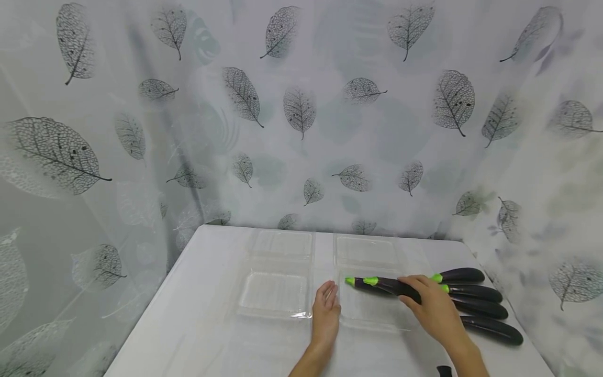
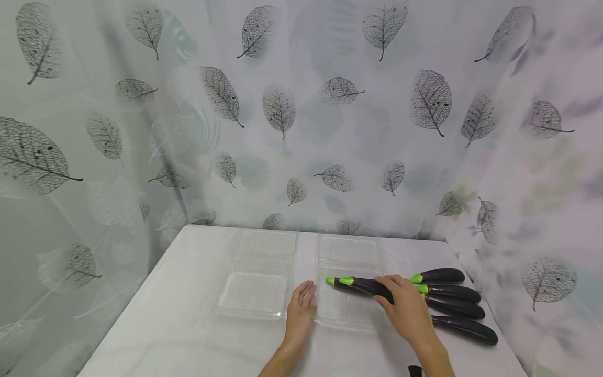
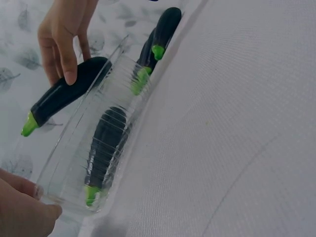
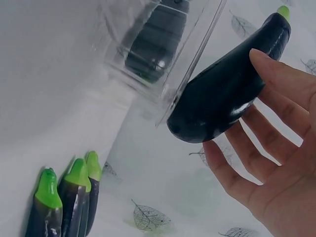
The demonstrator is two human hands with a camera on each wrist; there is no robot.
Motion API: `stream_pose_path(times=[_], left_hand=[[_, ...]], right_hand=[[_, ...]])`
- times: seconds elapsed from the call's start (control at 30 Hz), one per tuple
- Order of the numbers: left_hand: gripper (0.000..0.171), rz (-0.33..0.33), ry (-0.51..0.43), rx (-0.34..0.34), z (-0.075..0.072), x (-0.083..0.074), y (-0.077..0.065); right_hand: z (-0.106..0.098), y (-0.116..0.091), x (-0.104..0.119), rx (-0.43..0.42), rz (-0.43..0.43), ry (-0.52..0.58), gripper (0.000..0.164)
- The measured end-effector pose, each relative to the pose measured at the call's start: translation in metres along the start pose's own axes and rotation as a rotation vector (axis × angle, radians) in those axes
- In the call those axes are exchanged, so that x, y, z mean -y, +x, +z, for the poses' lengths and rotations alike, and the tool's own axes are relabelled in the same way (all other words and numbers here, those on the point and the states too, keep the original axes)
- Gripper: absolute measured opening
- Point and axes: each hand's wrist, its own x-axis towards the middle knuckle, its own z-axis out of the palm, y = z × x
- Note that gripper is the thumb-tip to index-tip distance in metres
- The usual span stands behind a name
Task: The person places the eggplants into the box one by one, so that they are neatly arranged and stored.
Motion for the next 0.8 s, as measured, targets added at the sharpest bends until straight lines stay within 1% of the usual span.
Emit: stream_pose_path(times=[0.2,0.33,0.43,0.53,0.63,0.8], left_hand=[[0.054,-0.007,-0.009,-0.002,0.001,-0.002,-0.001],[0.053,-0.003,-0.009,-0.004,0.001,-0.002,-0.001],[0.051,0.012,0.006,-0.003,0.001,-0.002,-0.001],[0.051,0.01,0.016,-0.006,0.002,-0.002,0.0],[0.052,0.005,0.015,-0.007,0.002,-0.003,-0.001],[0.052,0.0,-0.001,-0.003,0.002,-0.004,-0.001]], right_hand=[[0.008,0.004,0.003,0.013,-0.012,0.006,0.045],[0.014,0.007,0.003,0.022,-0.017,0.011,0.044],[0.02,0.008,0.001,0.022,-0.023,0.019,0.044],[0.026,0.009,-0.001,0.012,-0.032,0.023,0.044],[0.032,0.01,-0.001,0.014,-0.023,0.015,0.043],[0.039,0.012,-0.001,0.049,0.012,0.004,0.043]])
